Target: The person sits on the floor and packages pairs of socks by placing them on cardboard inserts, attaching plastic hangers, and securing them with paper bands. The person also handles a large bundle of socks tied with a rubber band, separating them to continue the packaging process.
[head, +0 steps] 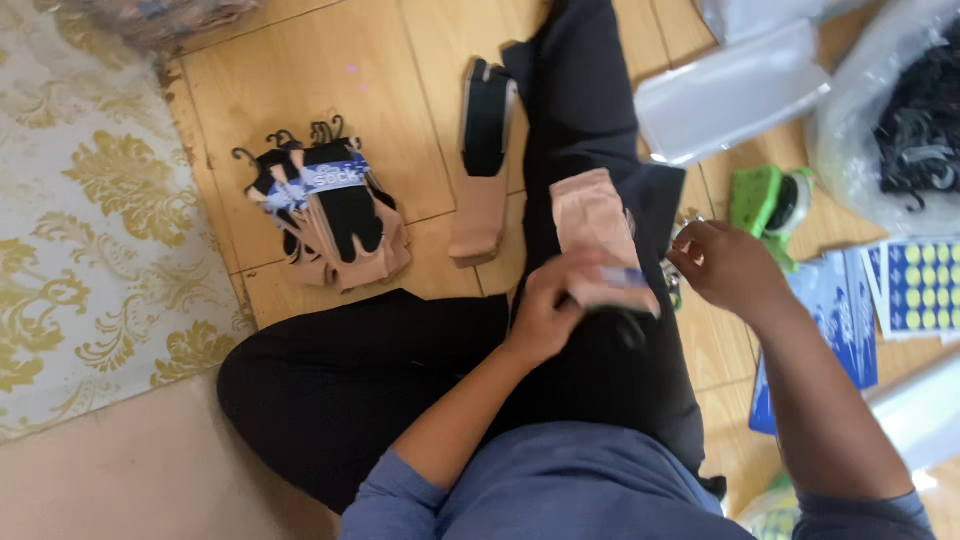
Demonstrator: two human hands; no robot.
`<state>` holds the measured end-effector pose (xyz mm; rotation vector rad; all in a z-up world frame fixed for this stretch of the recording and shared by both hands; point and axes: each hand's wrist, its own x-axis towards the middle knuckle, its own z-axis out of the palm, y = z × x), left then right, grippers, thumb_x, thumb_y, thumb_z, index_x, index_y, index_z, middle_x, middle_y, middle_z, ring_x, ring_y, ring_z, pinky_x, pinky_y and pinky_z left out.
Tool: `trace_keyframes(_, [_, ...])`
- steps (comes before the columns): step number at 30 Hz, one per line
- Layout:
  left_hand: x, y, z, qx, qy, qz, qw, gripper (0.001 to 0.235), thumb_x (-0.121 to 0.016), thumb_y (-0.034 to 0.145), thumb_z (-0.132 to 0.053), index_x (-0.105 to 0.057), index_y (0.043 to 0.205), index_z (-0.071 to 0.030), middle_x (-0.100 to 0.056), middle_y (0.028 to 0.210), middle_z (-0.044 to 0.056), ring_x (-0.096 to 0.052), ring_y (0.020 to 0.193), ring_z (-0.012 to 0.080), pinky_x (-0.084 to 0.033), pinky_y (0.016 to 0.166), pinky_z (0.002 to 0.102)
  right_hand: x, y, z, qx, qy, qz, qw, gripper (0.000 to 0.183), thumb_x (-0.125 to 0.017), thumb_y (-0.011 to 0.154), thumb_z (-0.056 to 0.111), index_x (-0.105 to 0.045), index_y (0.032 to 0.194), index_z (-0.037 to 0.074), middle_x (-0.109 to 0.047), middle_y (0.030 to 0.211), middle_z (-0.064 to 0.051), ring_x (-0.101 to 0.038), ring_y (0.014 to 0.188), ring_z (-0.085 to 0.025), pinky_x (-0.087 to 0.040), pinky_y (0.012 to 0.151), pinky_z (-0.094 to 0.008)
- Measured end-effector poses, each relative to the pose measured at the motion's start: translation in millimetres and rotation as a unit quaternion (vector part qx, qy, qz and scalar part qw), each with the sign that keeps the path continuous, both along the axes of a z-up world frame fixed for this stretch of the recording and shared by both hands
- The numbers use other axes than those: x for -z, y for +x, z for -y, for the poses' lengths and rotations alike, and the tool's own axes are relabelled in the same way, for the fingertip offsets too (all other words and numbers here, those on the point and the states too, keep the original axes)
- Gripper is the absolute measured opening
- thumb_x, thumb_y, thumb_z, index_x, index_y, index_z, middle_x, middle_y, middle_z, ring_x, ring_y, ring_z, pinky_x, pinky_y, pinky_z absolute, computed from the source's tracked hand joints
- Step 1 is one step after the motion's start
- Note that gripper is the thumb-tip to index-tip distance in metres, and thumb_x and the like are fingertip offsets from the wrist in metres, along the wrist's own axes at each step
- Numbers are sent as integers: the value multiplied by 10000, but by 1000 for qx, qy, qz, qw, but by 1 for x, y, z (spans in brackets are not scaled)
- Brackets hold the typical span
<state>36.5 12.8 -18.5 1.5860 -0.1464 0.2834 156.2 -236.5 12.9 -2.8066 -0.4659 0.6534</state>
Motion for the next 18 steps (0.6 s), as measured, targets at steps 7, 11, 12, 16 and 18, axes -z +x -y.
trace_keyframes(7, [53, 11, -205, -482, -291, -7, 827, 314, -710, 1004, -186, -645, 1301, -108, -642, 1303, 72, -579, 1173, 178, -409, 1099, 378, 54, 91, -152, -89, 210, 154, 961, 156, -760, 899, 202, -727, 1051, 185, -638, 985, -91, -699, 969, -384, -572, 783, -459])
trace_keyframes(11, [59, 10, -292, -489, 65, -182, 851, 687, -737, 983, -267, -380, 1537, -70, -444, 1492, 209, -403, 1423, 344, -219, 1226, 509, 146, 187, -257, -106, 235, 166, 952, 204, -696, 905, 90, -748, 1102, 101, -684, 1027, -118, -702, 1029, -339, -568, 900, -422])
trace_keyframes(12, [72, 4, -303, -456, 175, -273, 829, 888, -808, 896, -254, -297, 1598, -70, -347, 1540, 270, -309, 1472, 459, -140, 1231, 616, 174, 212, -276, -122, 222, 133, 958, 285, -623, 965, 36, -729, 1228, 10, -700, 1133, -197, -678, 1152, -385, -538, 1010, -448])
trace_keyframes(16, [35, 14, -286, -481, 183, -314, 798, 954, -802, 877, -214, -222, 1629, -114, -266, 1567, 234, -224, 1499, 439, -152, 1206, 632, 173, 231, -316, -72, -53, 36, 995, 769, -730, 894, 395, -428, 1565, 172, -401, 1557, -110, -319, 1454, -376, -416, 1081, -532])
trace_keyframes(18, [48, 19, -280, -545, 413, -83, 725, 925, -869, 772, -214, -414, 1546, 9, -439, 1486, 261, -458, 1350, 453, -362, 1127, 556, 173, 230, -322, -104, -156, 20, 982, 536, -662, 901, 398, -667, 1345, 98, -580, 1356, -152, -421, 1349, -398, -378, 1028, -525])
